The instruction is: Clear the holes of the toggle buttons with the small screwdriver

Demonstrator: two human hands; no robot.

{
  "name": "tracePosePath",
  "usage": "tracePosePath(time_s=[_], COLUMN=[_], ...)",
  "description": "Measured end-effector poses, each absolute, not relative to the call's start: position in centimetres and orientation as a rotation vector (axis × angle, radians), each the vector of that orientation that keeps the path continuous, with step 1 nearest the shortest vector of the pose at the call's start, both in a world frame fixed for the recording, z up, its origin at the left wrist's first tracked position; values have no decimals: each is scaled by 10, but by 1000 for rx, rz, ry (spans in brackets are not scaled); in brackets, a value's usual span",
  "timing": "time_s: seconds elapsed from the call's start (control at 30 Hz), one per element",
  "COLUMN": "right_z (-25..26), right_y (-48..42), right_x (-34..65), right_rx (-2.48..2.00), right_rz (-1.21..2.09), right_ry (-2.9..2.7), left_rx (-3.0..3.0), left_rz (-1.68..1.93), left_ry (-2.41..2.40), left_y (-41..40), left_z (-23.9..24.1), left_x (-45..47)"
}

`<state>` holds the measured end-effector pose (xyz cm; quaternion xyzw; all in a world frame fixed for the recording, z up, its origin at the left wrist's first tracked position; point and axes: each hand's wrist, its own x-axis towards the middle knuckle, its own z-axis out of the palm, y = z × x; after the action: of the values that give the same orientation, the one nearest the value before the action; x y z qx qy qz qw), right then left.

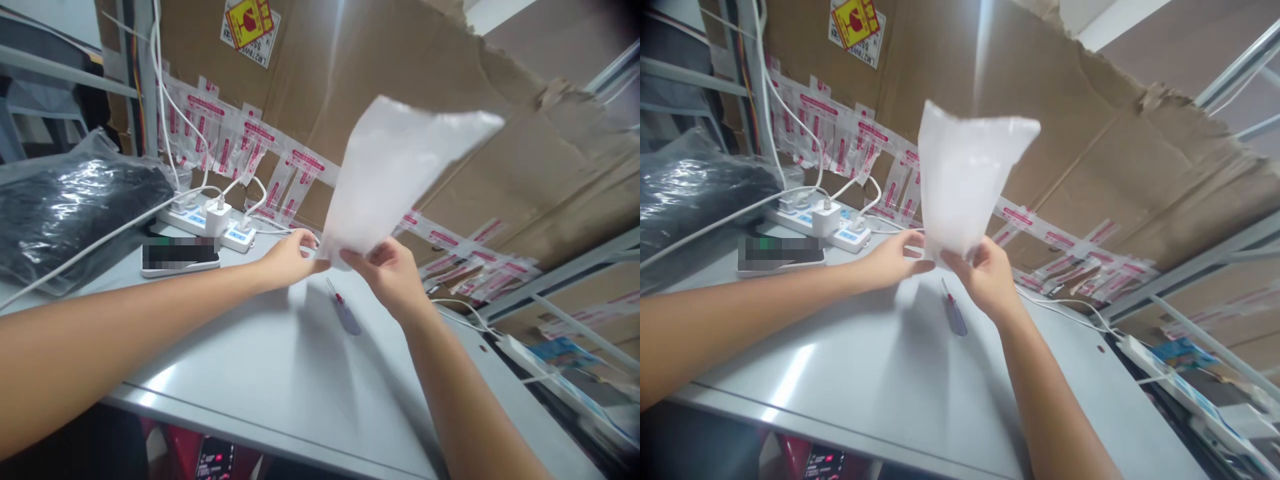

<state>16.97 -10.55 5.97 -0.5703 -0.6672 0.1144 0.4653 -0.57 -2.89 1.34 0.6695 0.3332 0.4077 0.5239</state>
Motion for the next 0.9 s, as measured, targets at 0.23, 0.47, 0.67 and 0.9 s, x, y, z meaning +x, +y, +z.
tracePosePath(time_s=[0.23,0.47,0.67,0.9], right_z=[29,8,27,32], right_y=[-94,-85,-89,-94], right_x=[200,188,201,187], right_rx=[-1132,-1249,-1482,-1281], right_rz=[-583,-412,591,1178], right_ry=[-2022,-1968,-1037,-778], left_rx=[1169,1474,1613,1788], left_rz=[475,345,390,382], left_ry=[492,471,610,508], left_y=[2,-1,-3,-7], left_z=[24,32,35,29], left_x=[-21,-24,-29,-29])
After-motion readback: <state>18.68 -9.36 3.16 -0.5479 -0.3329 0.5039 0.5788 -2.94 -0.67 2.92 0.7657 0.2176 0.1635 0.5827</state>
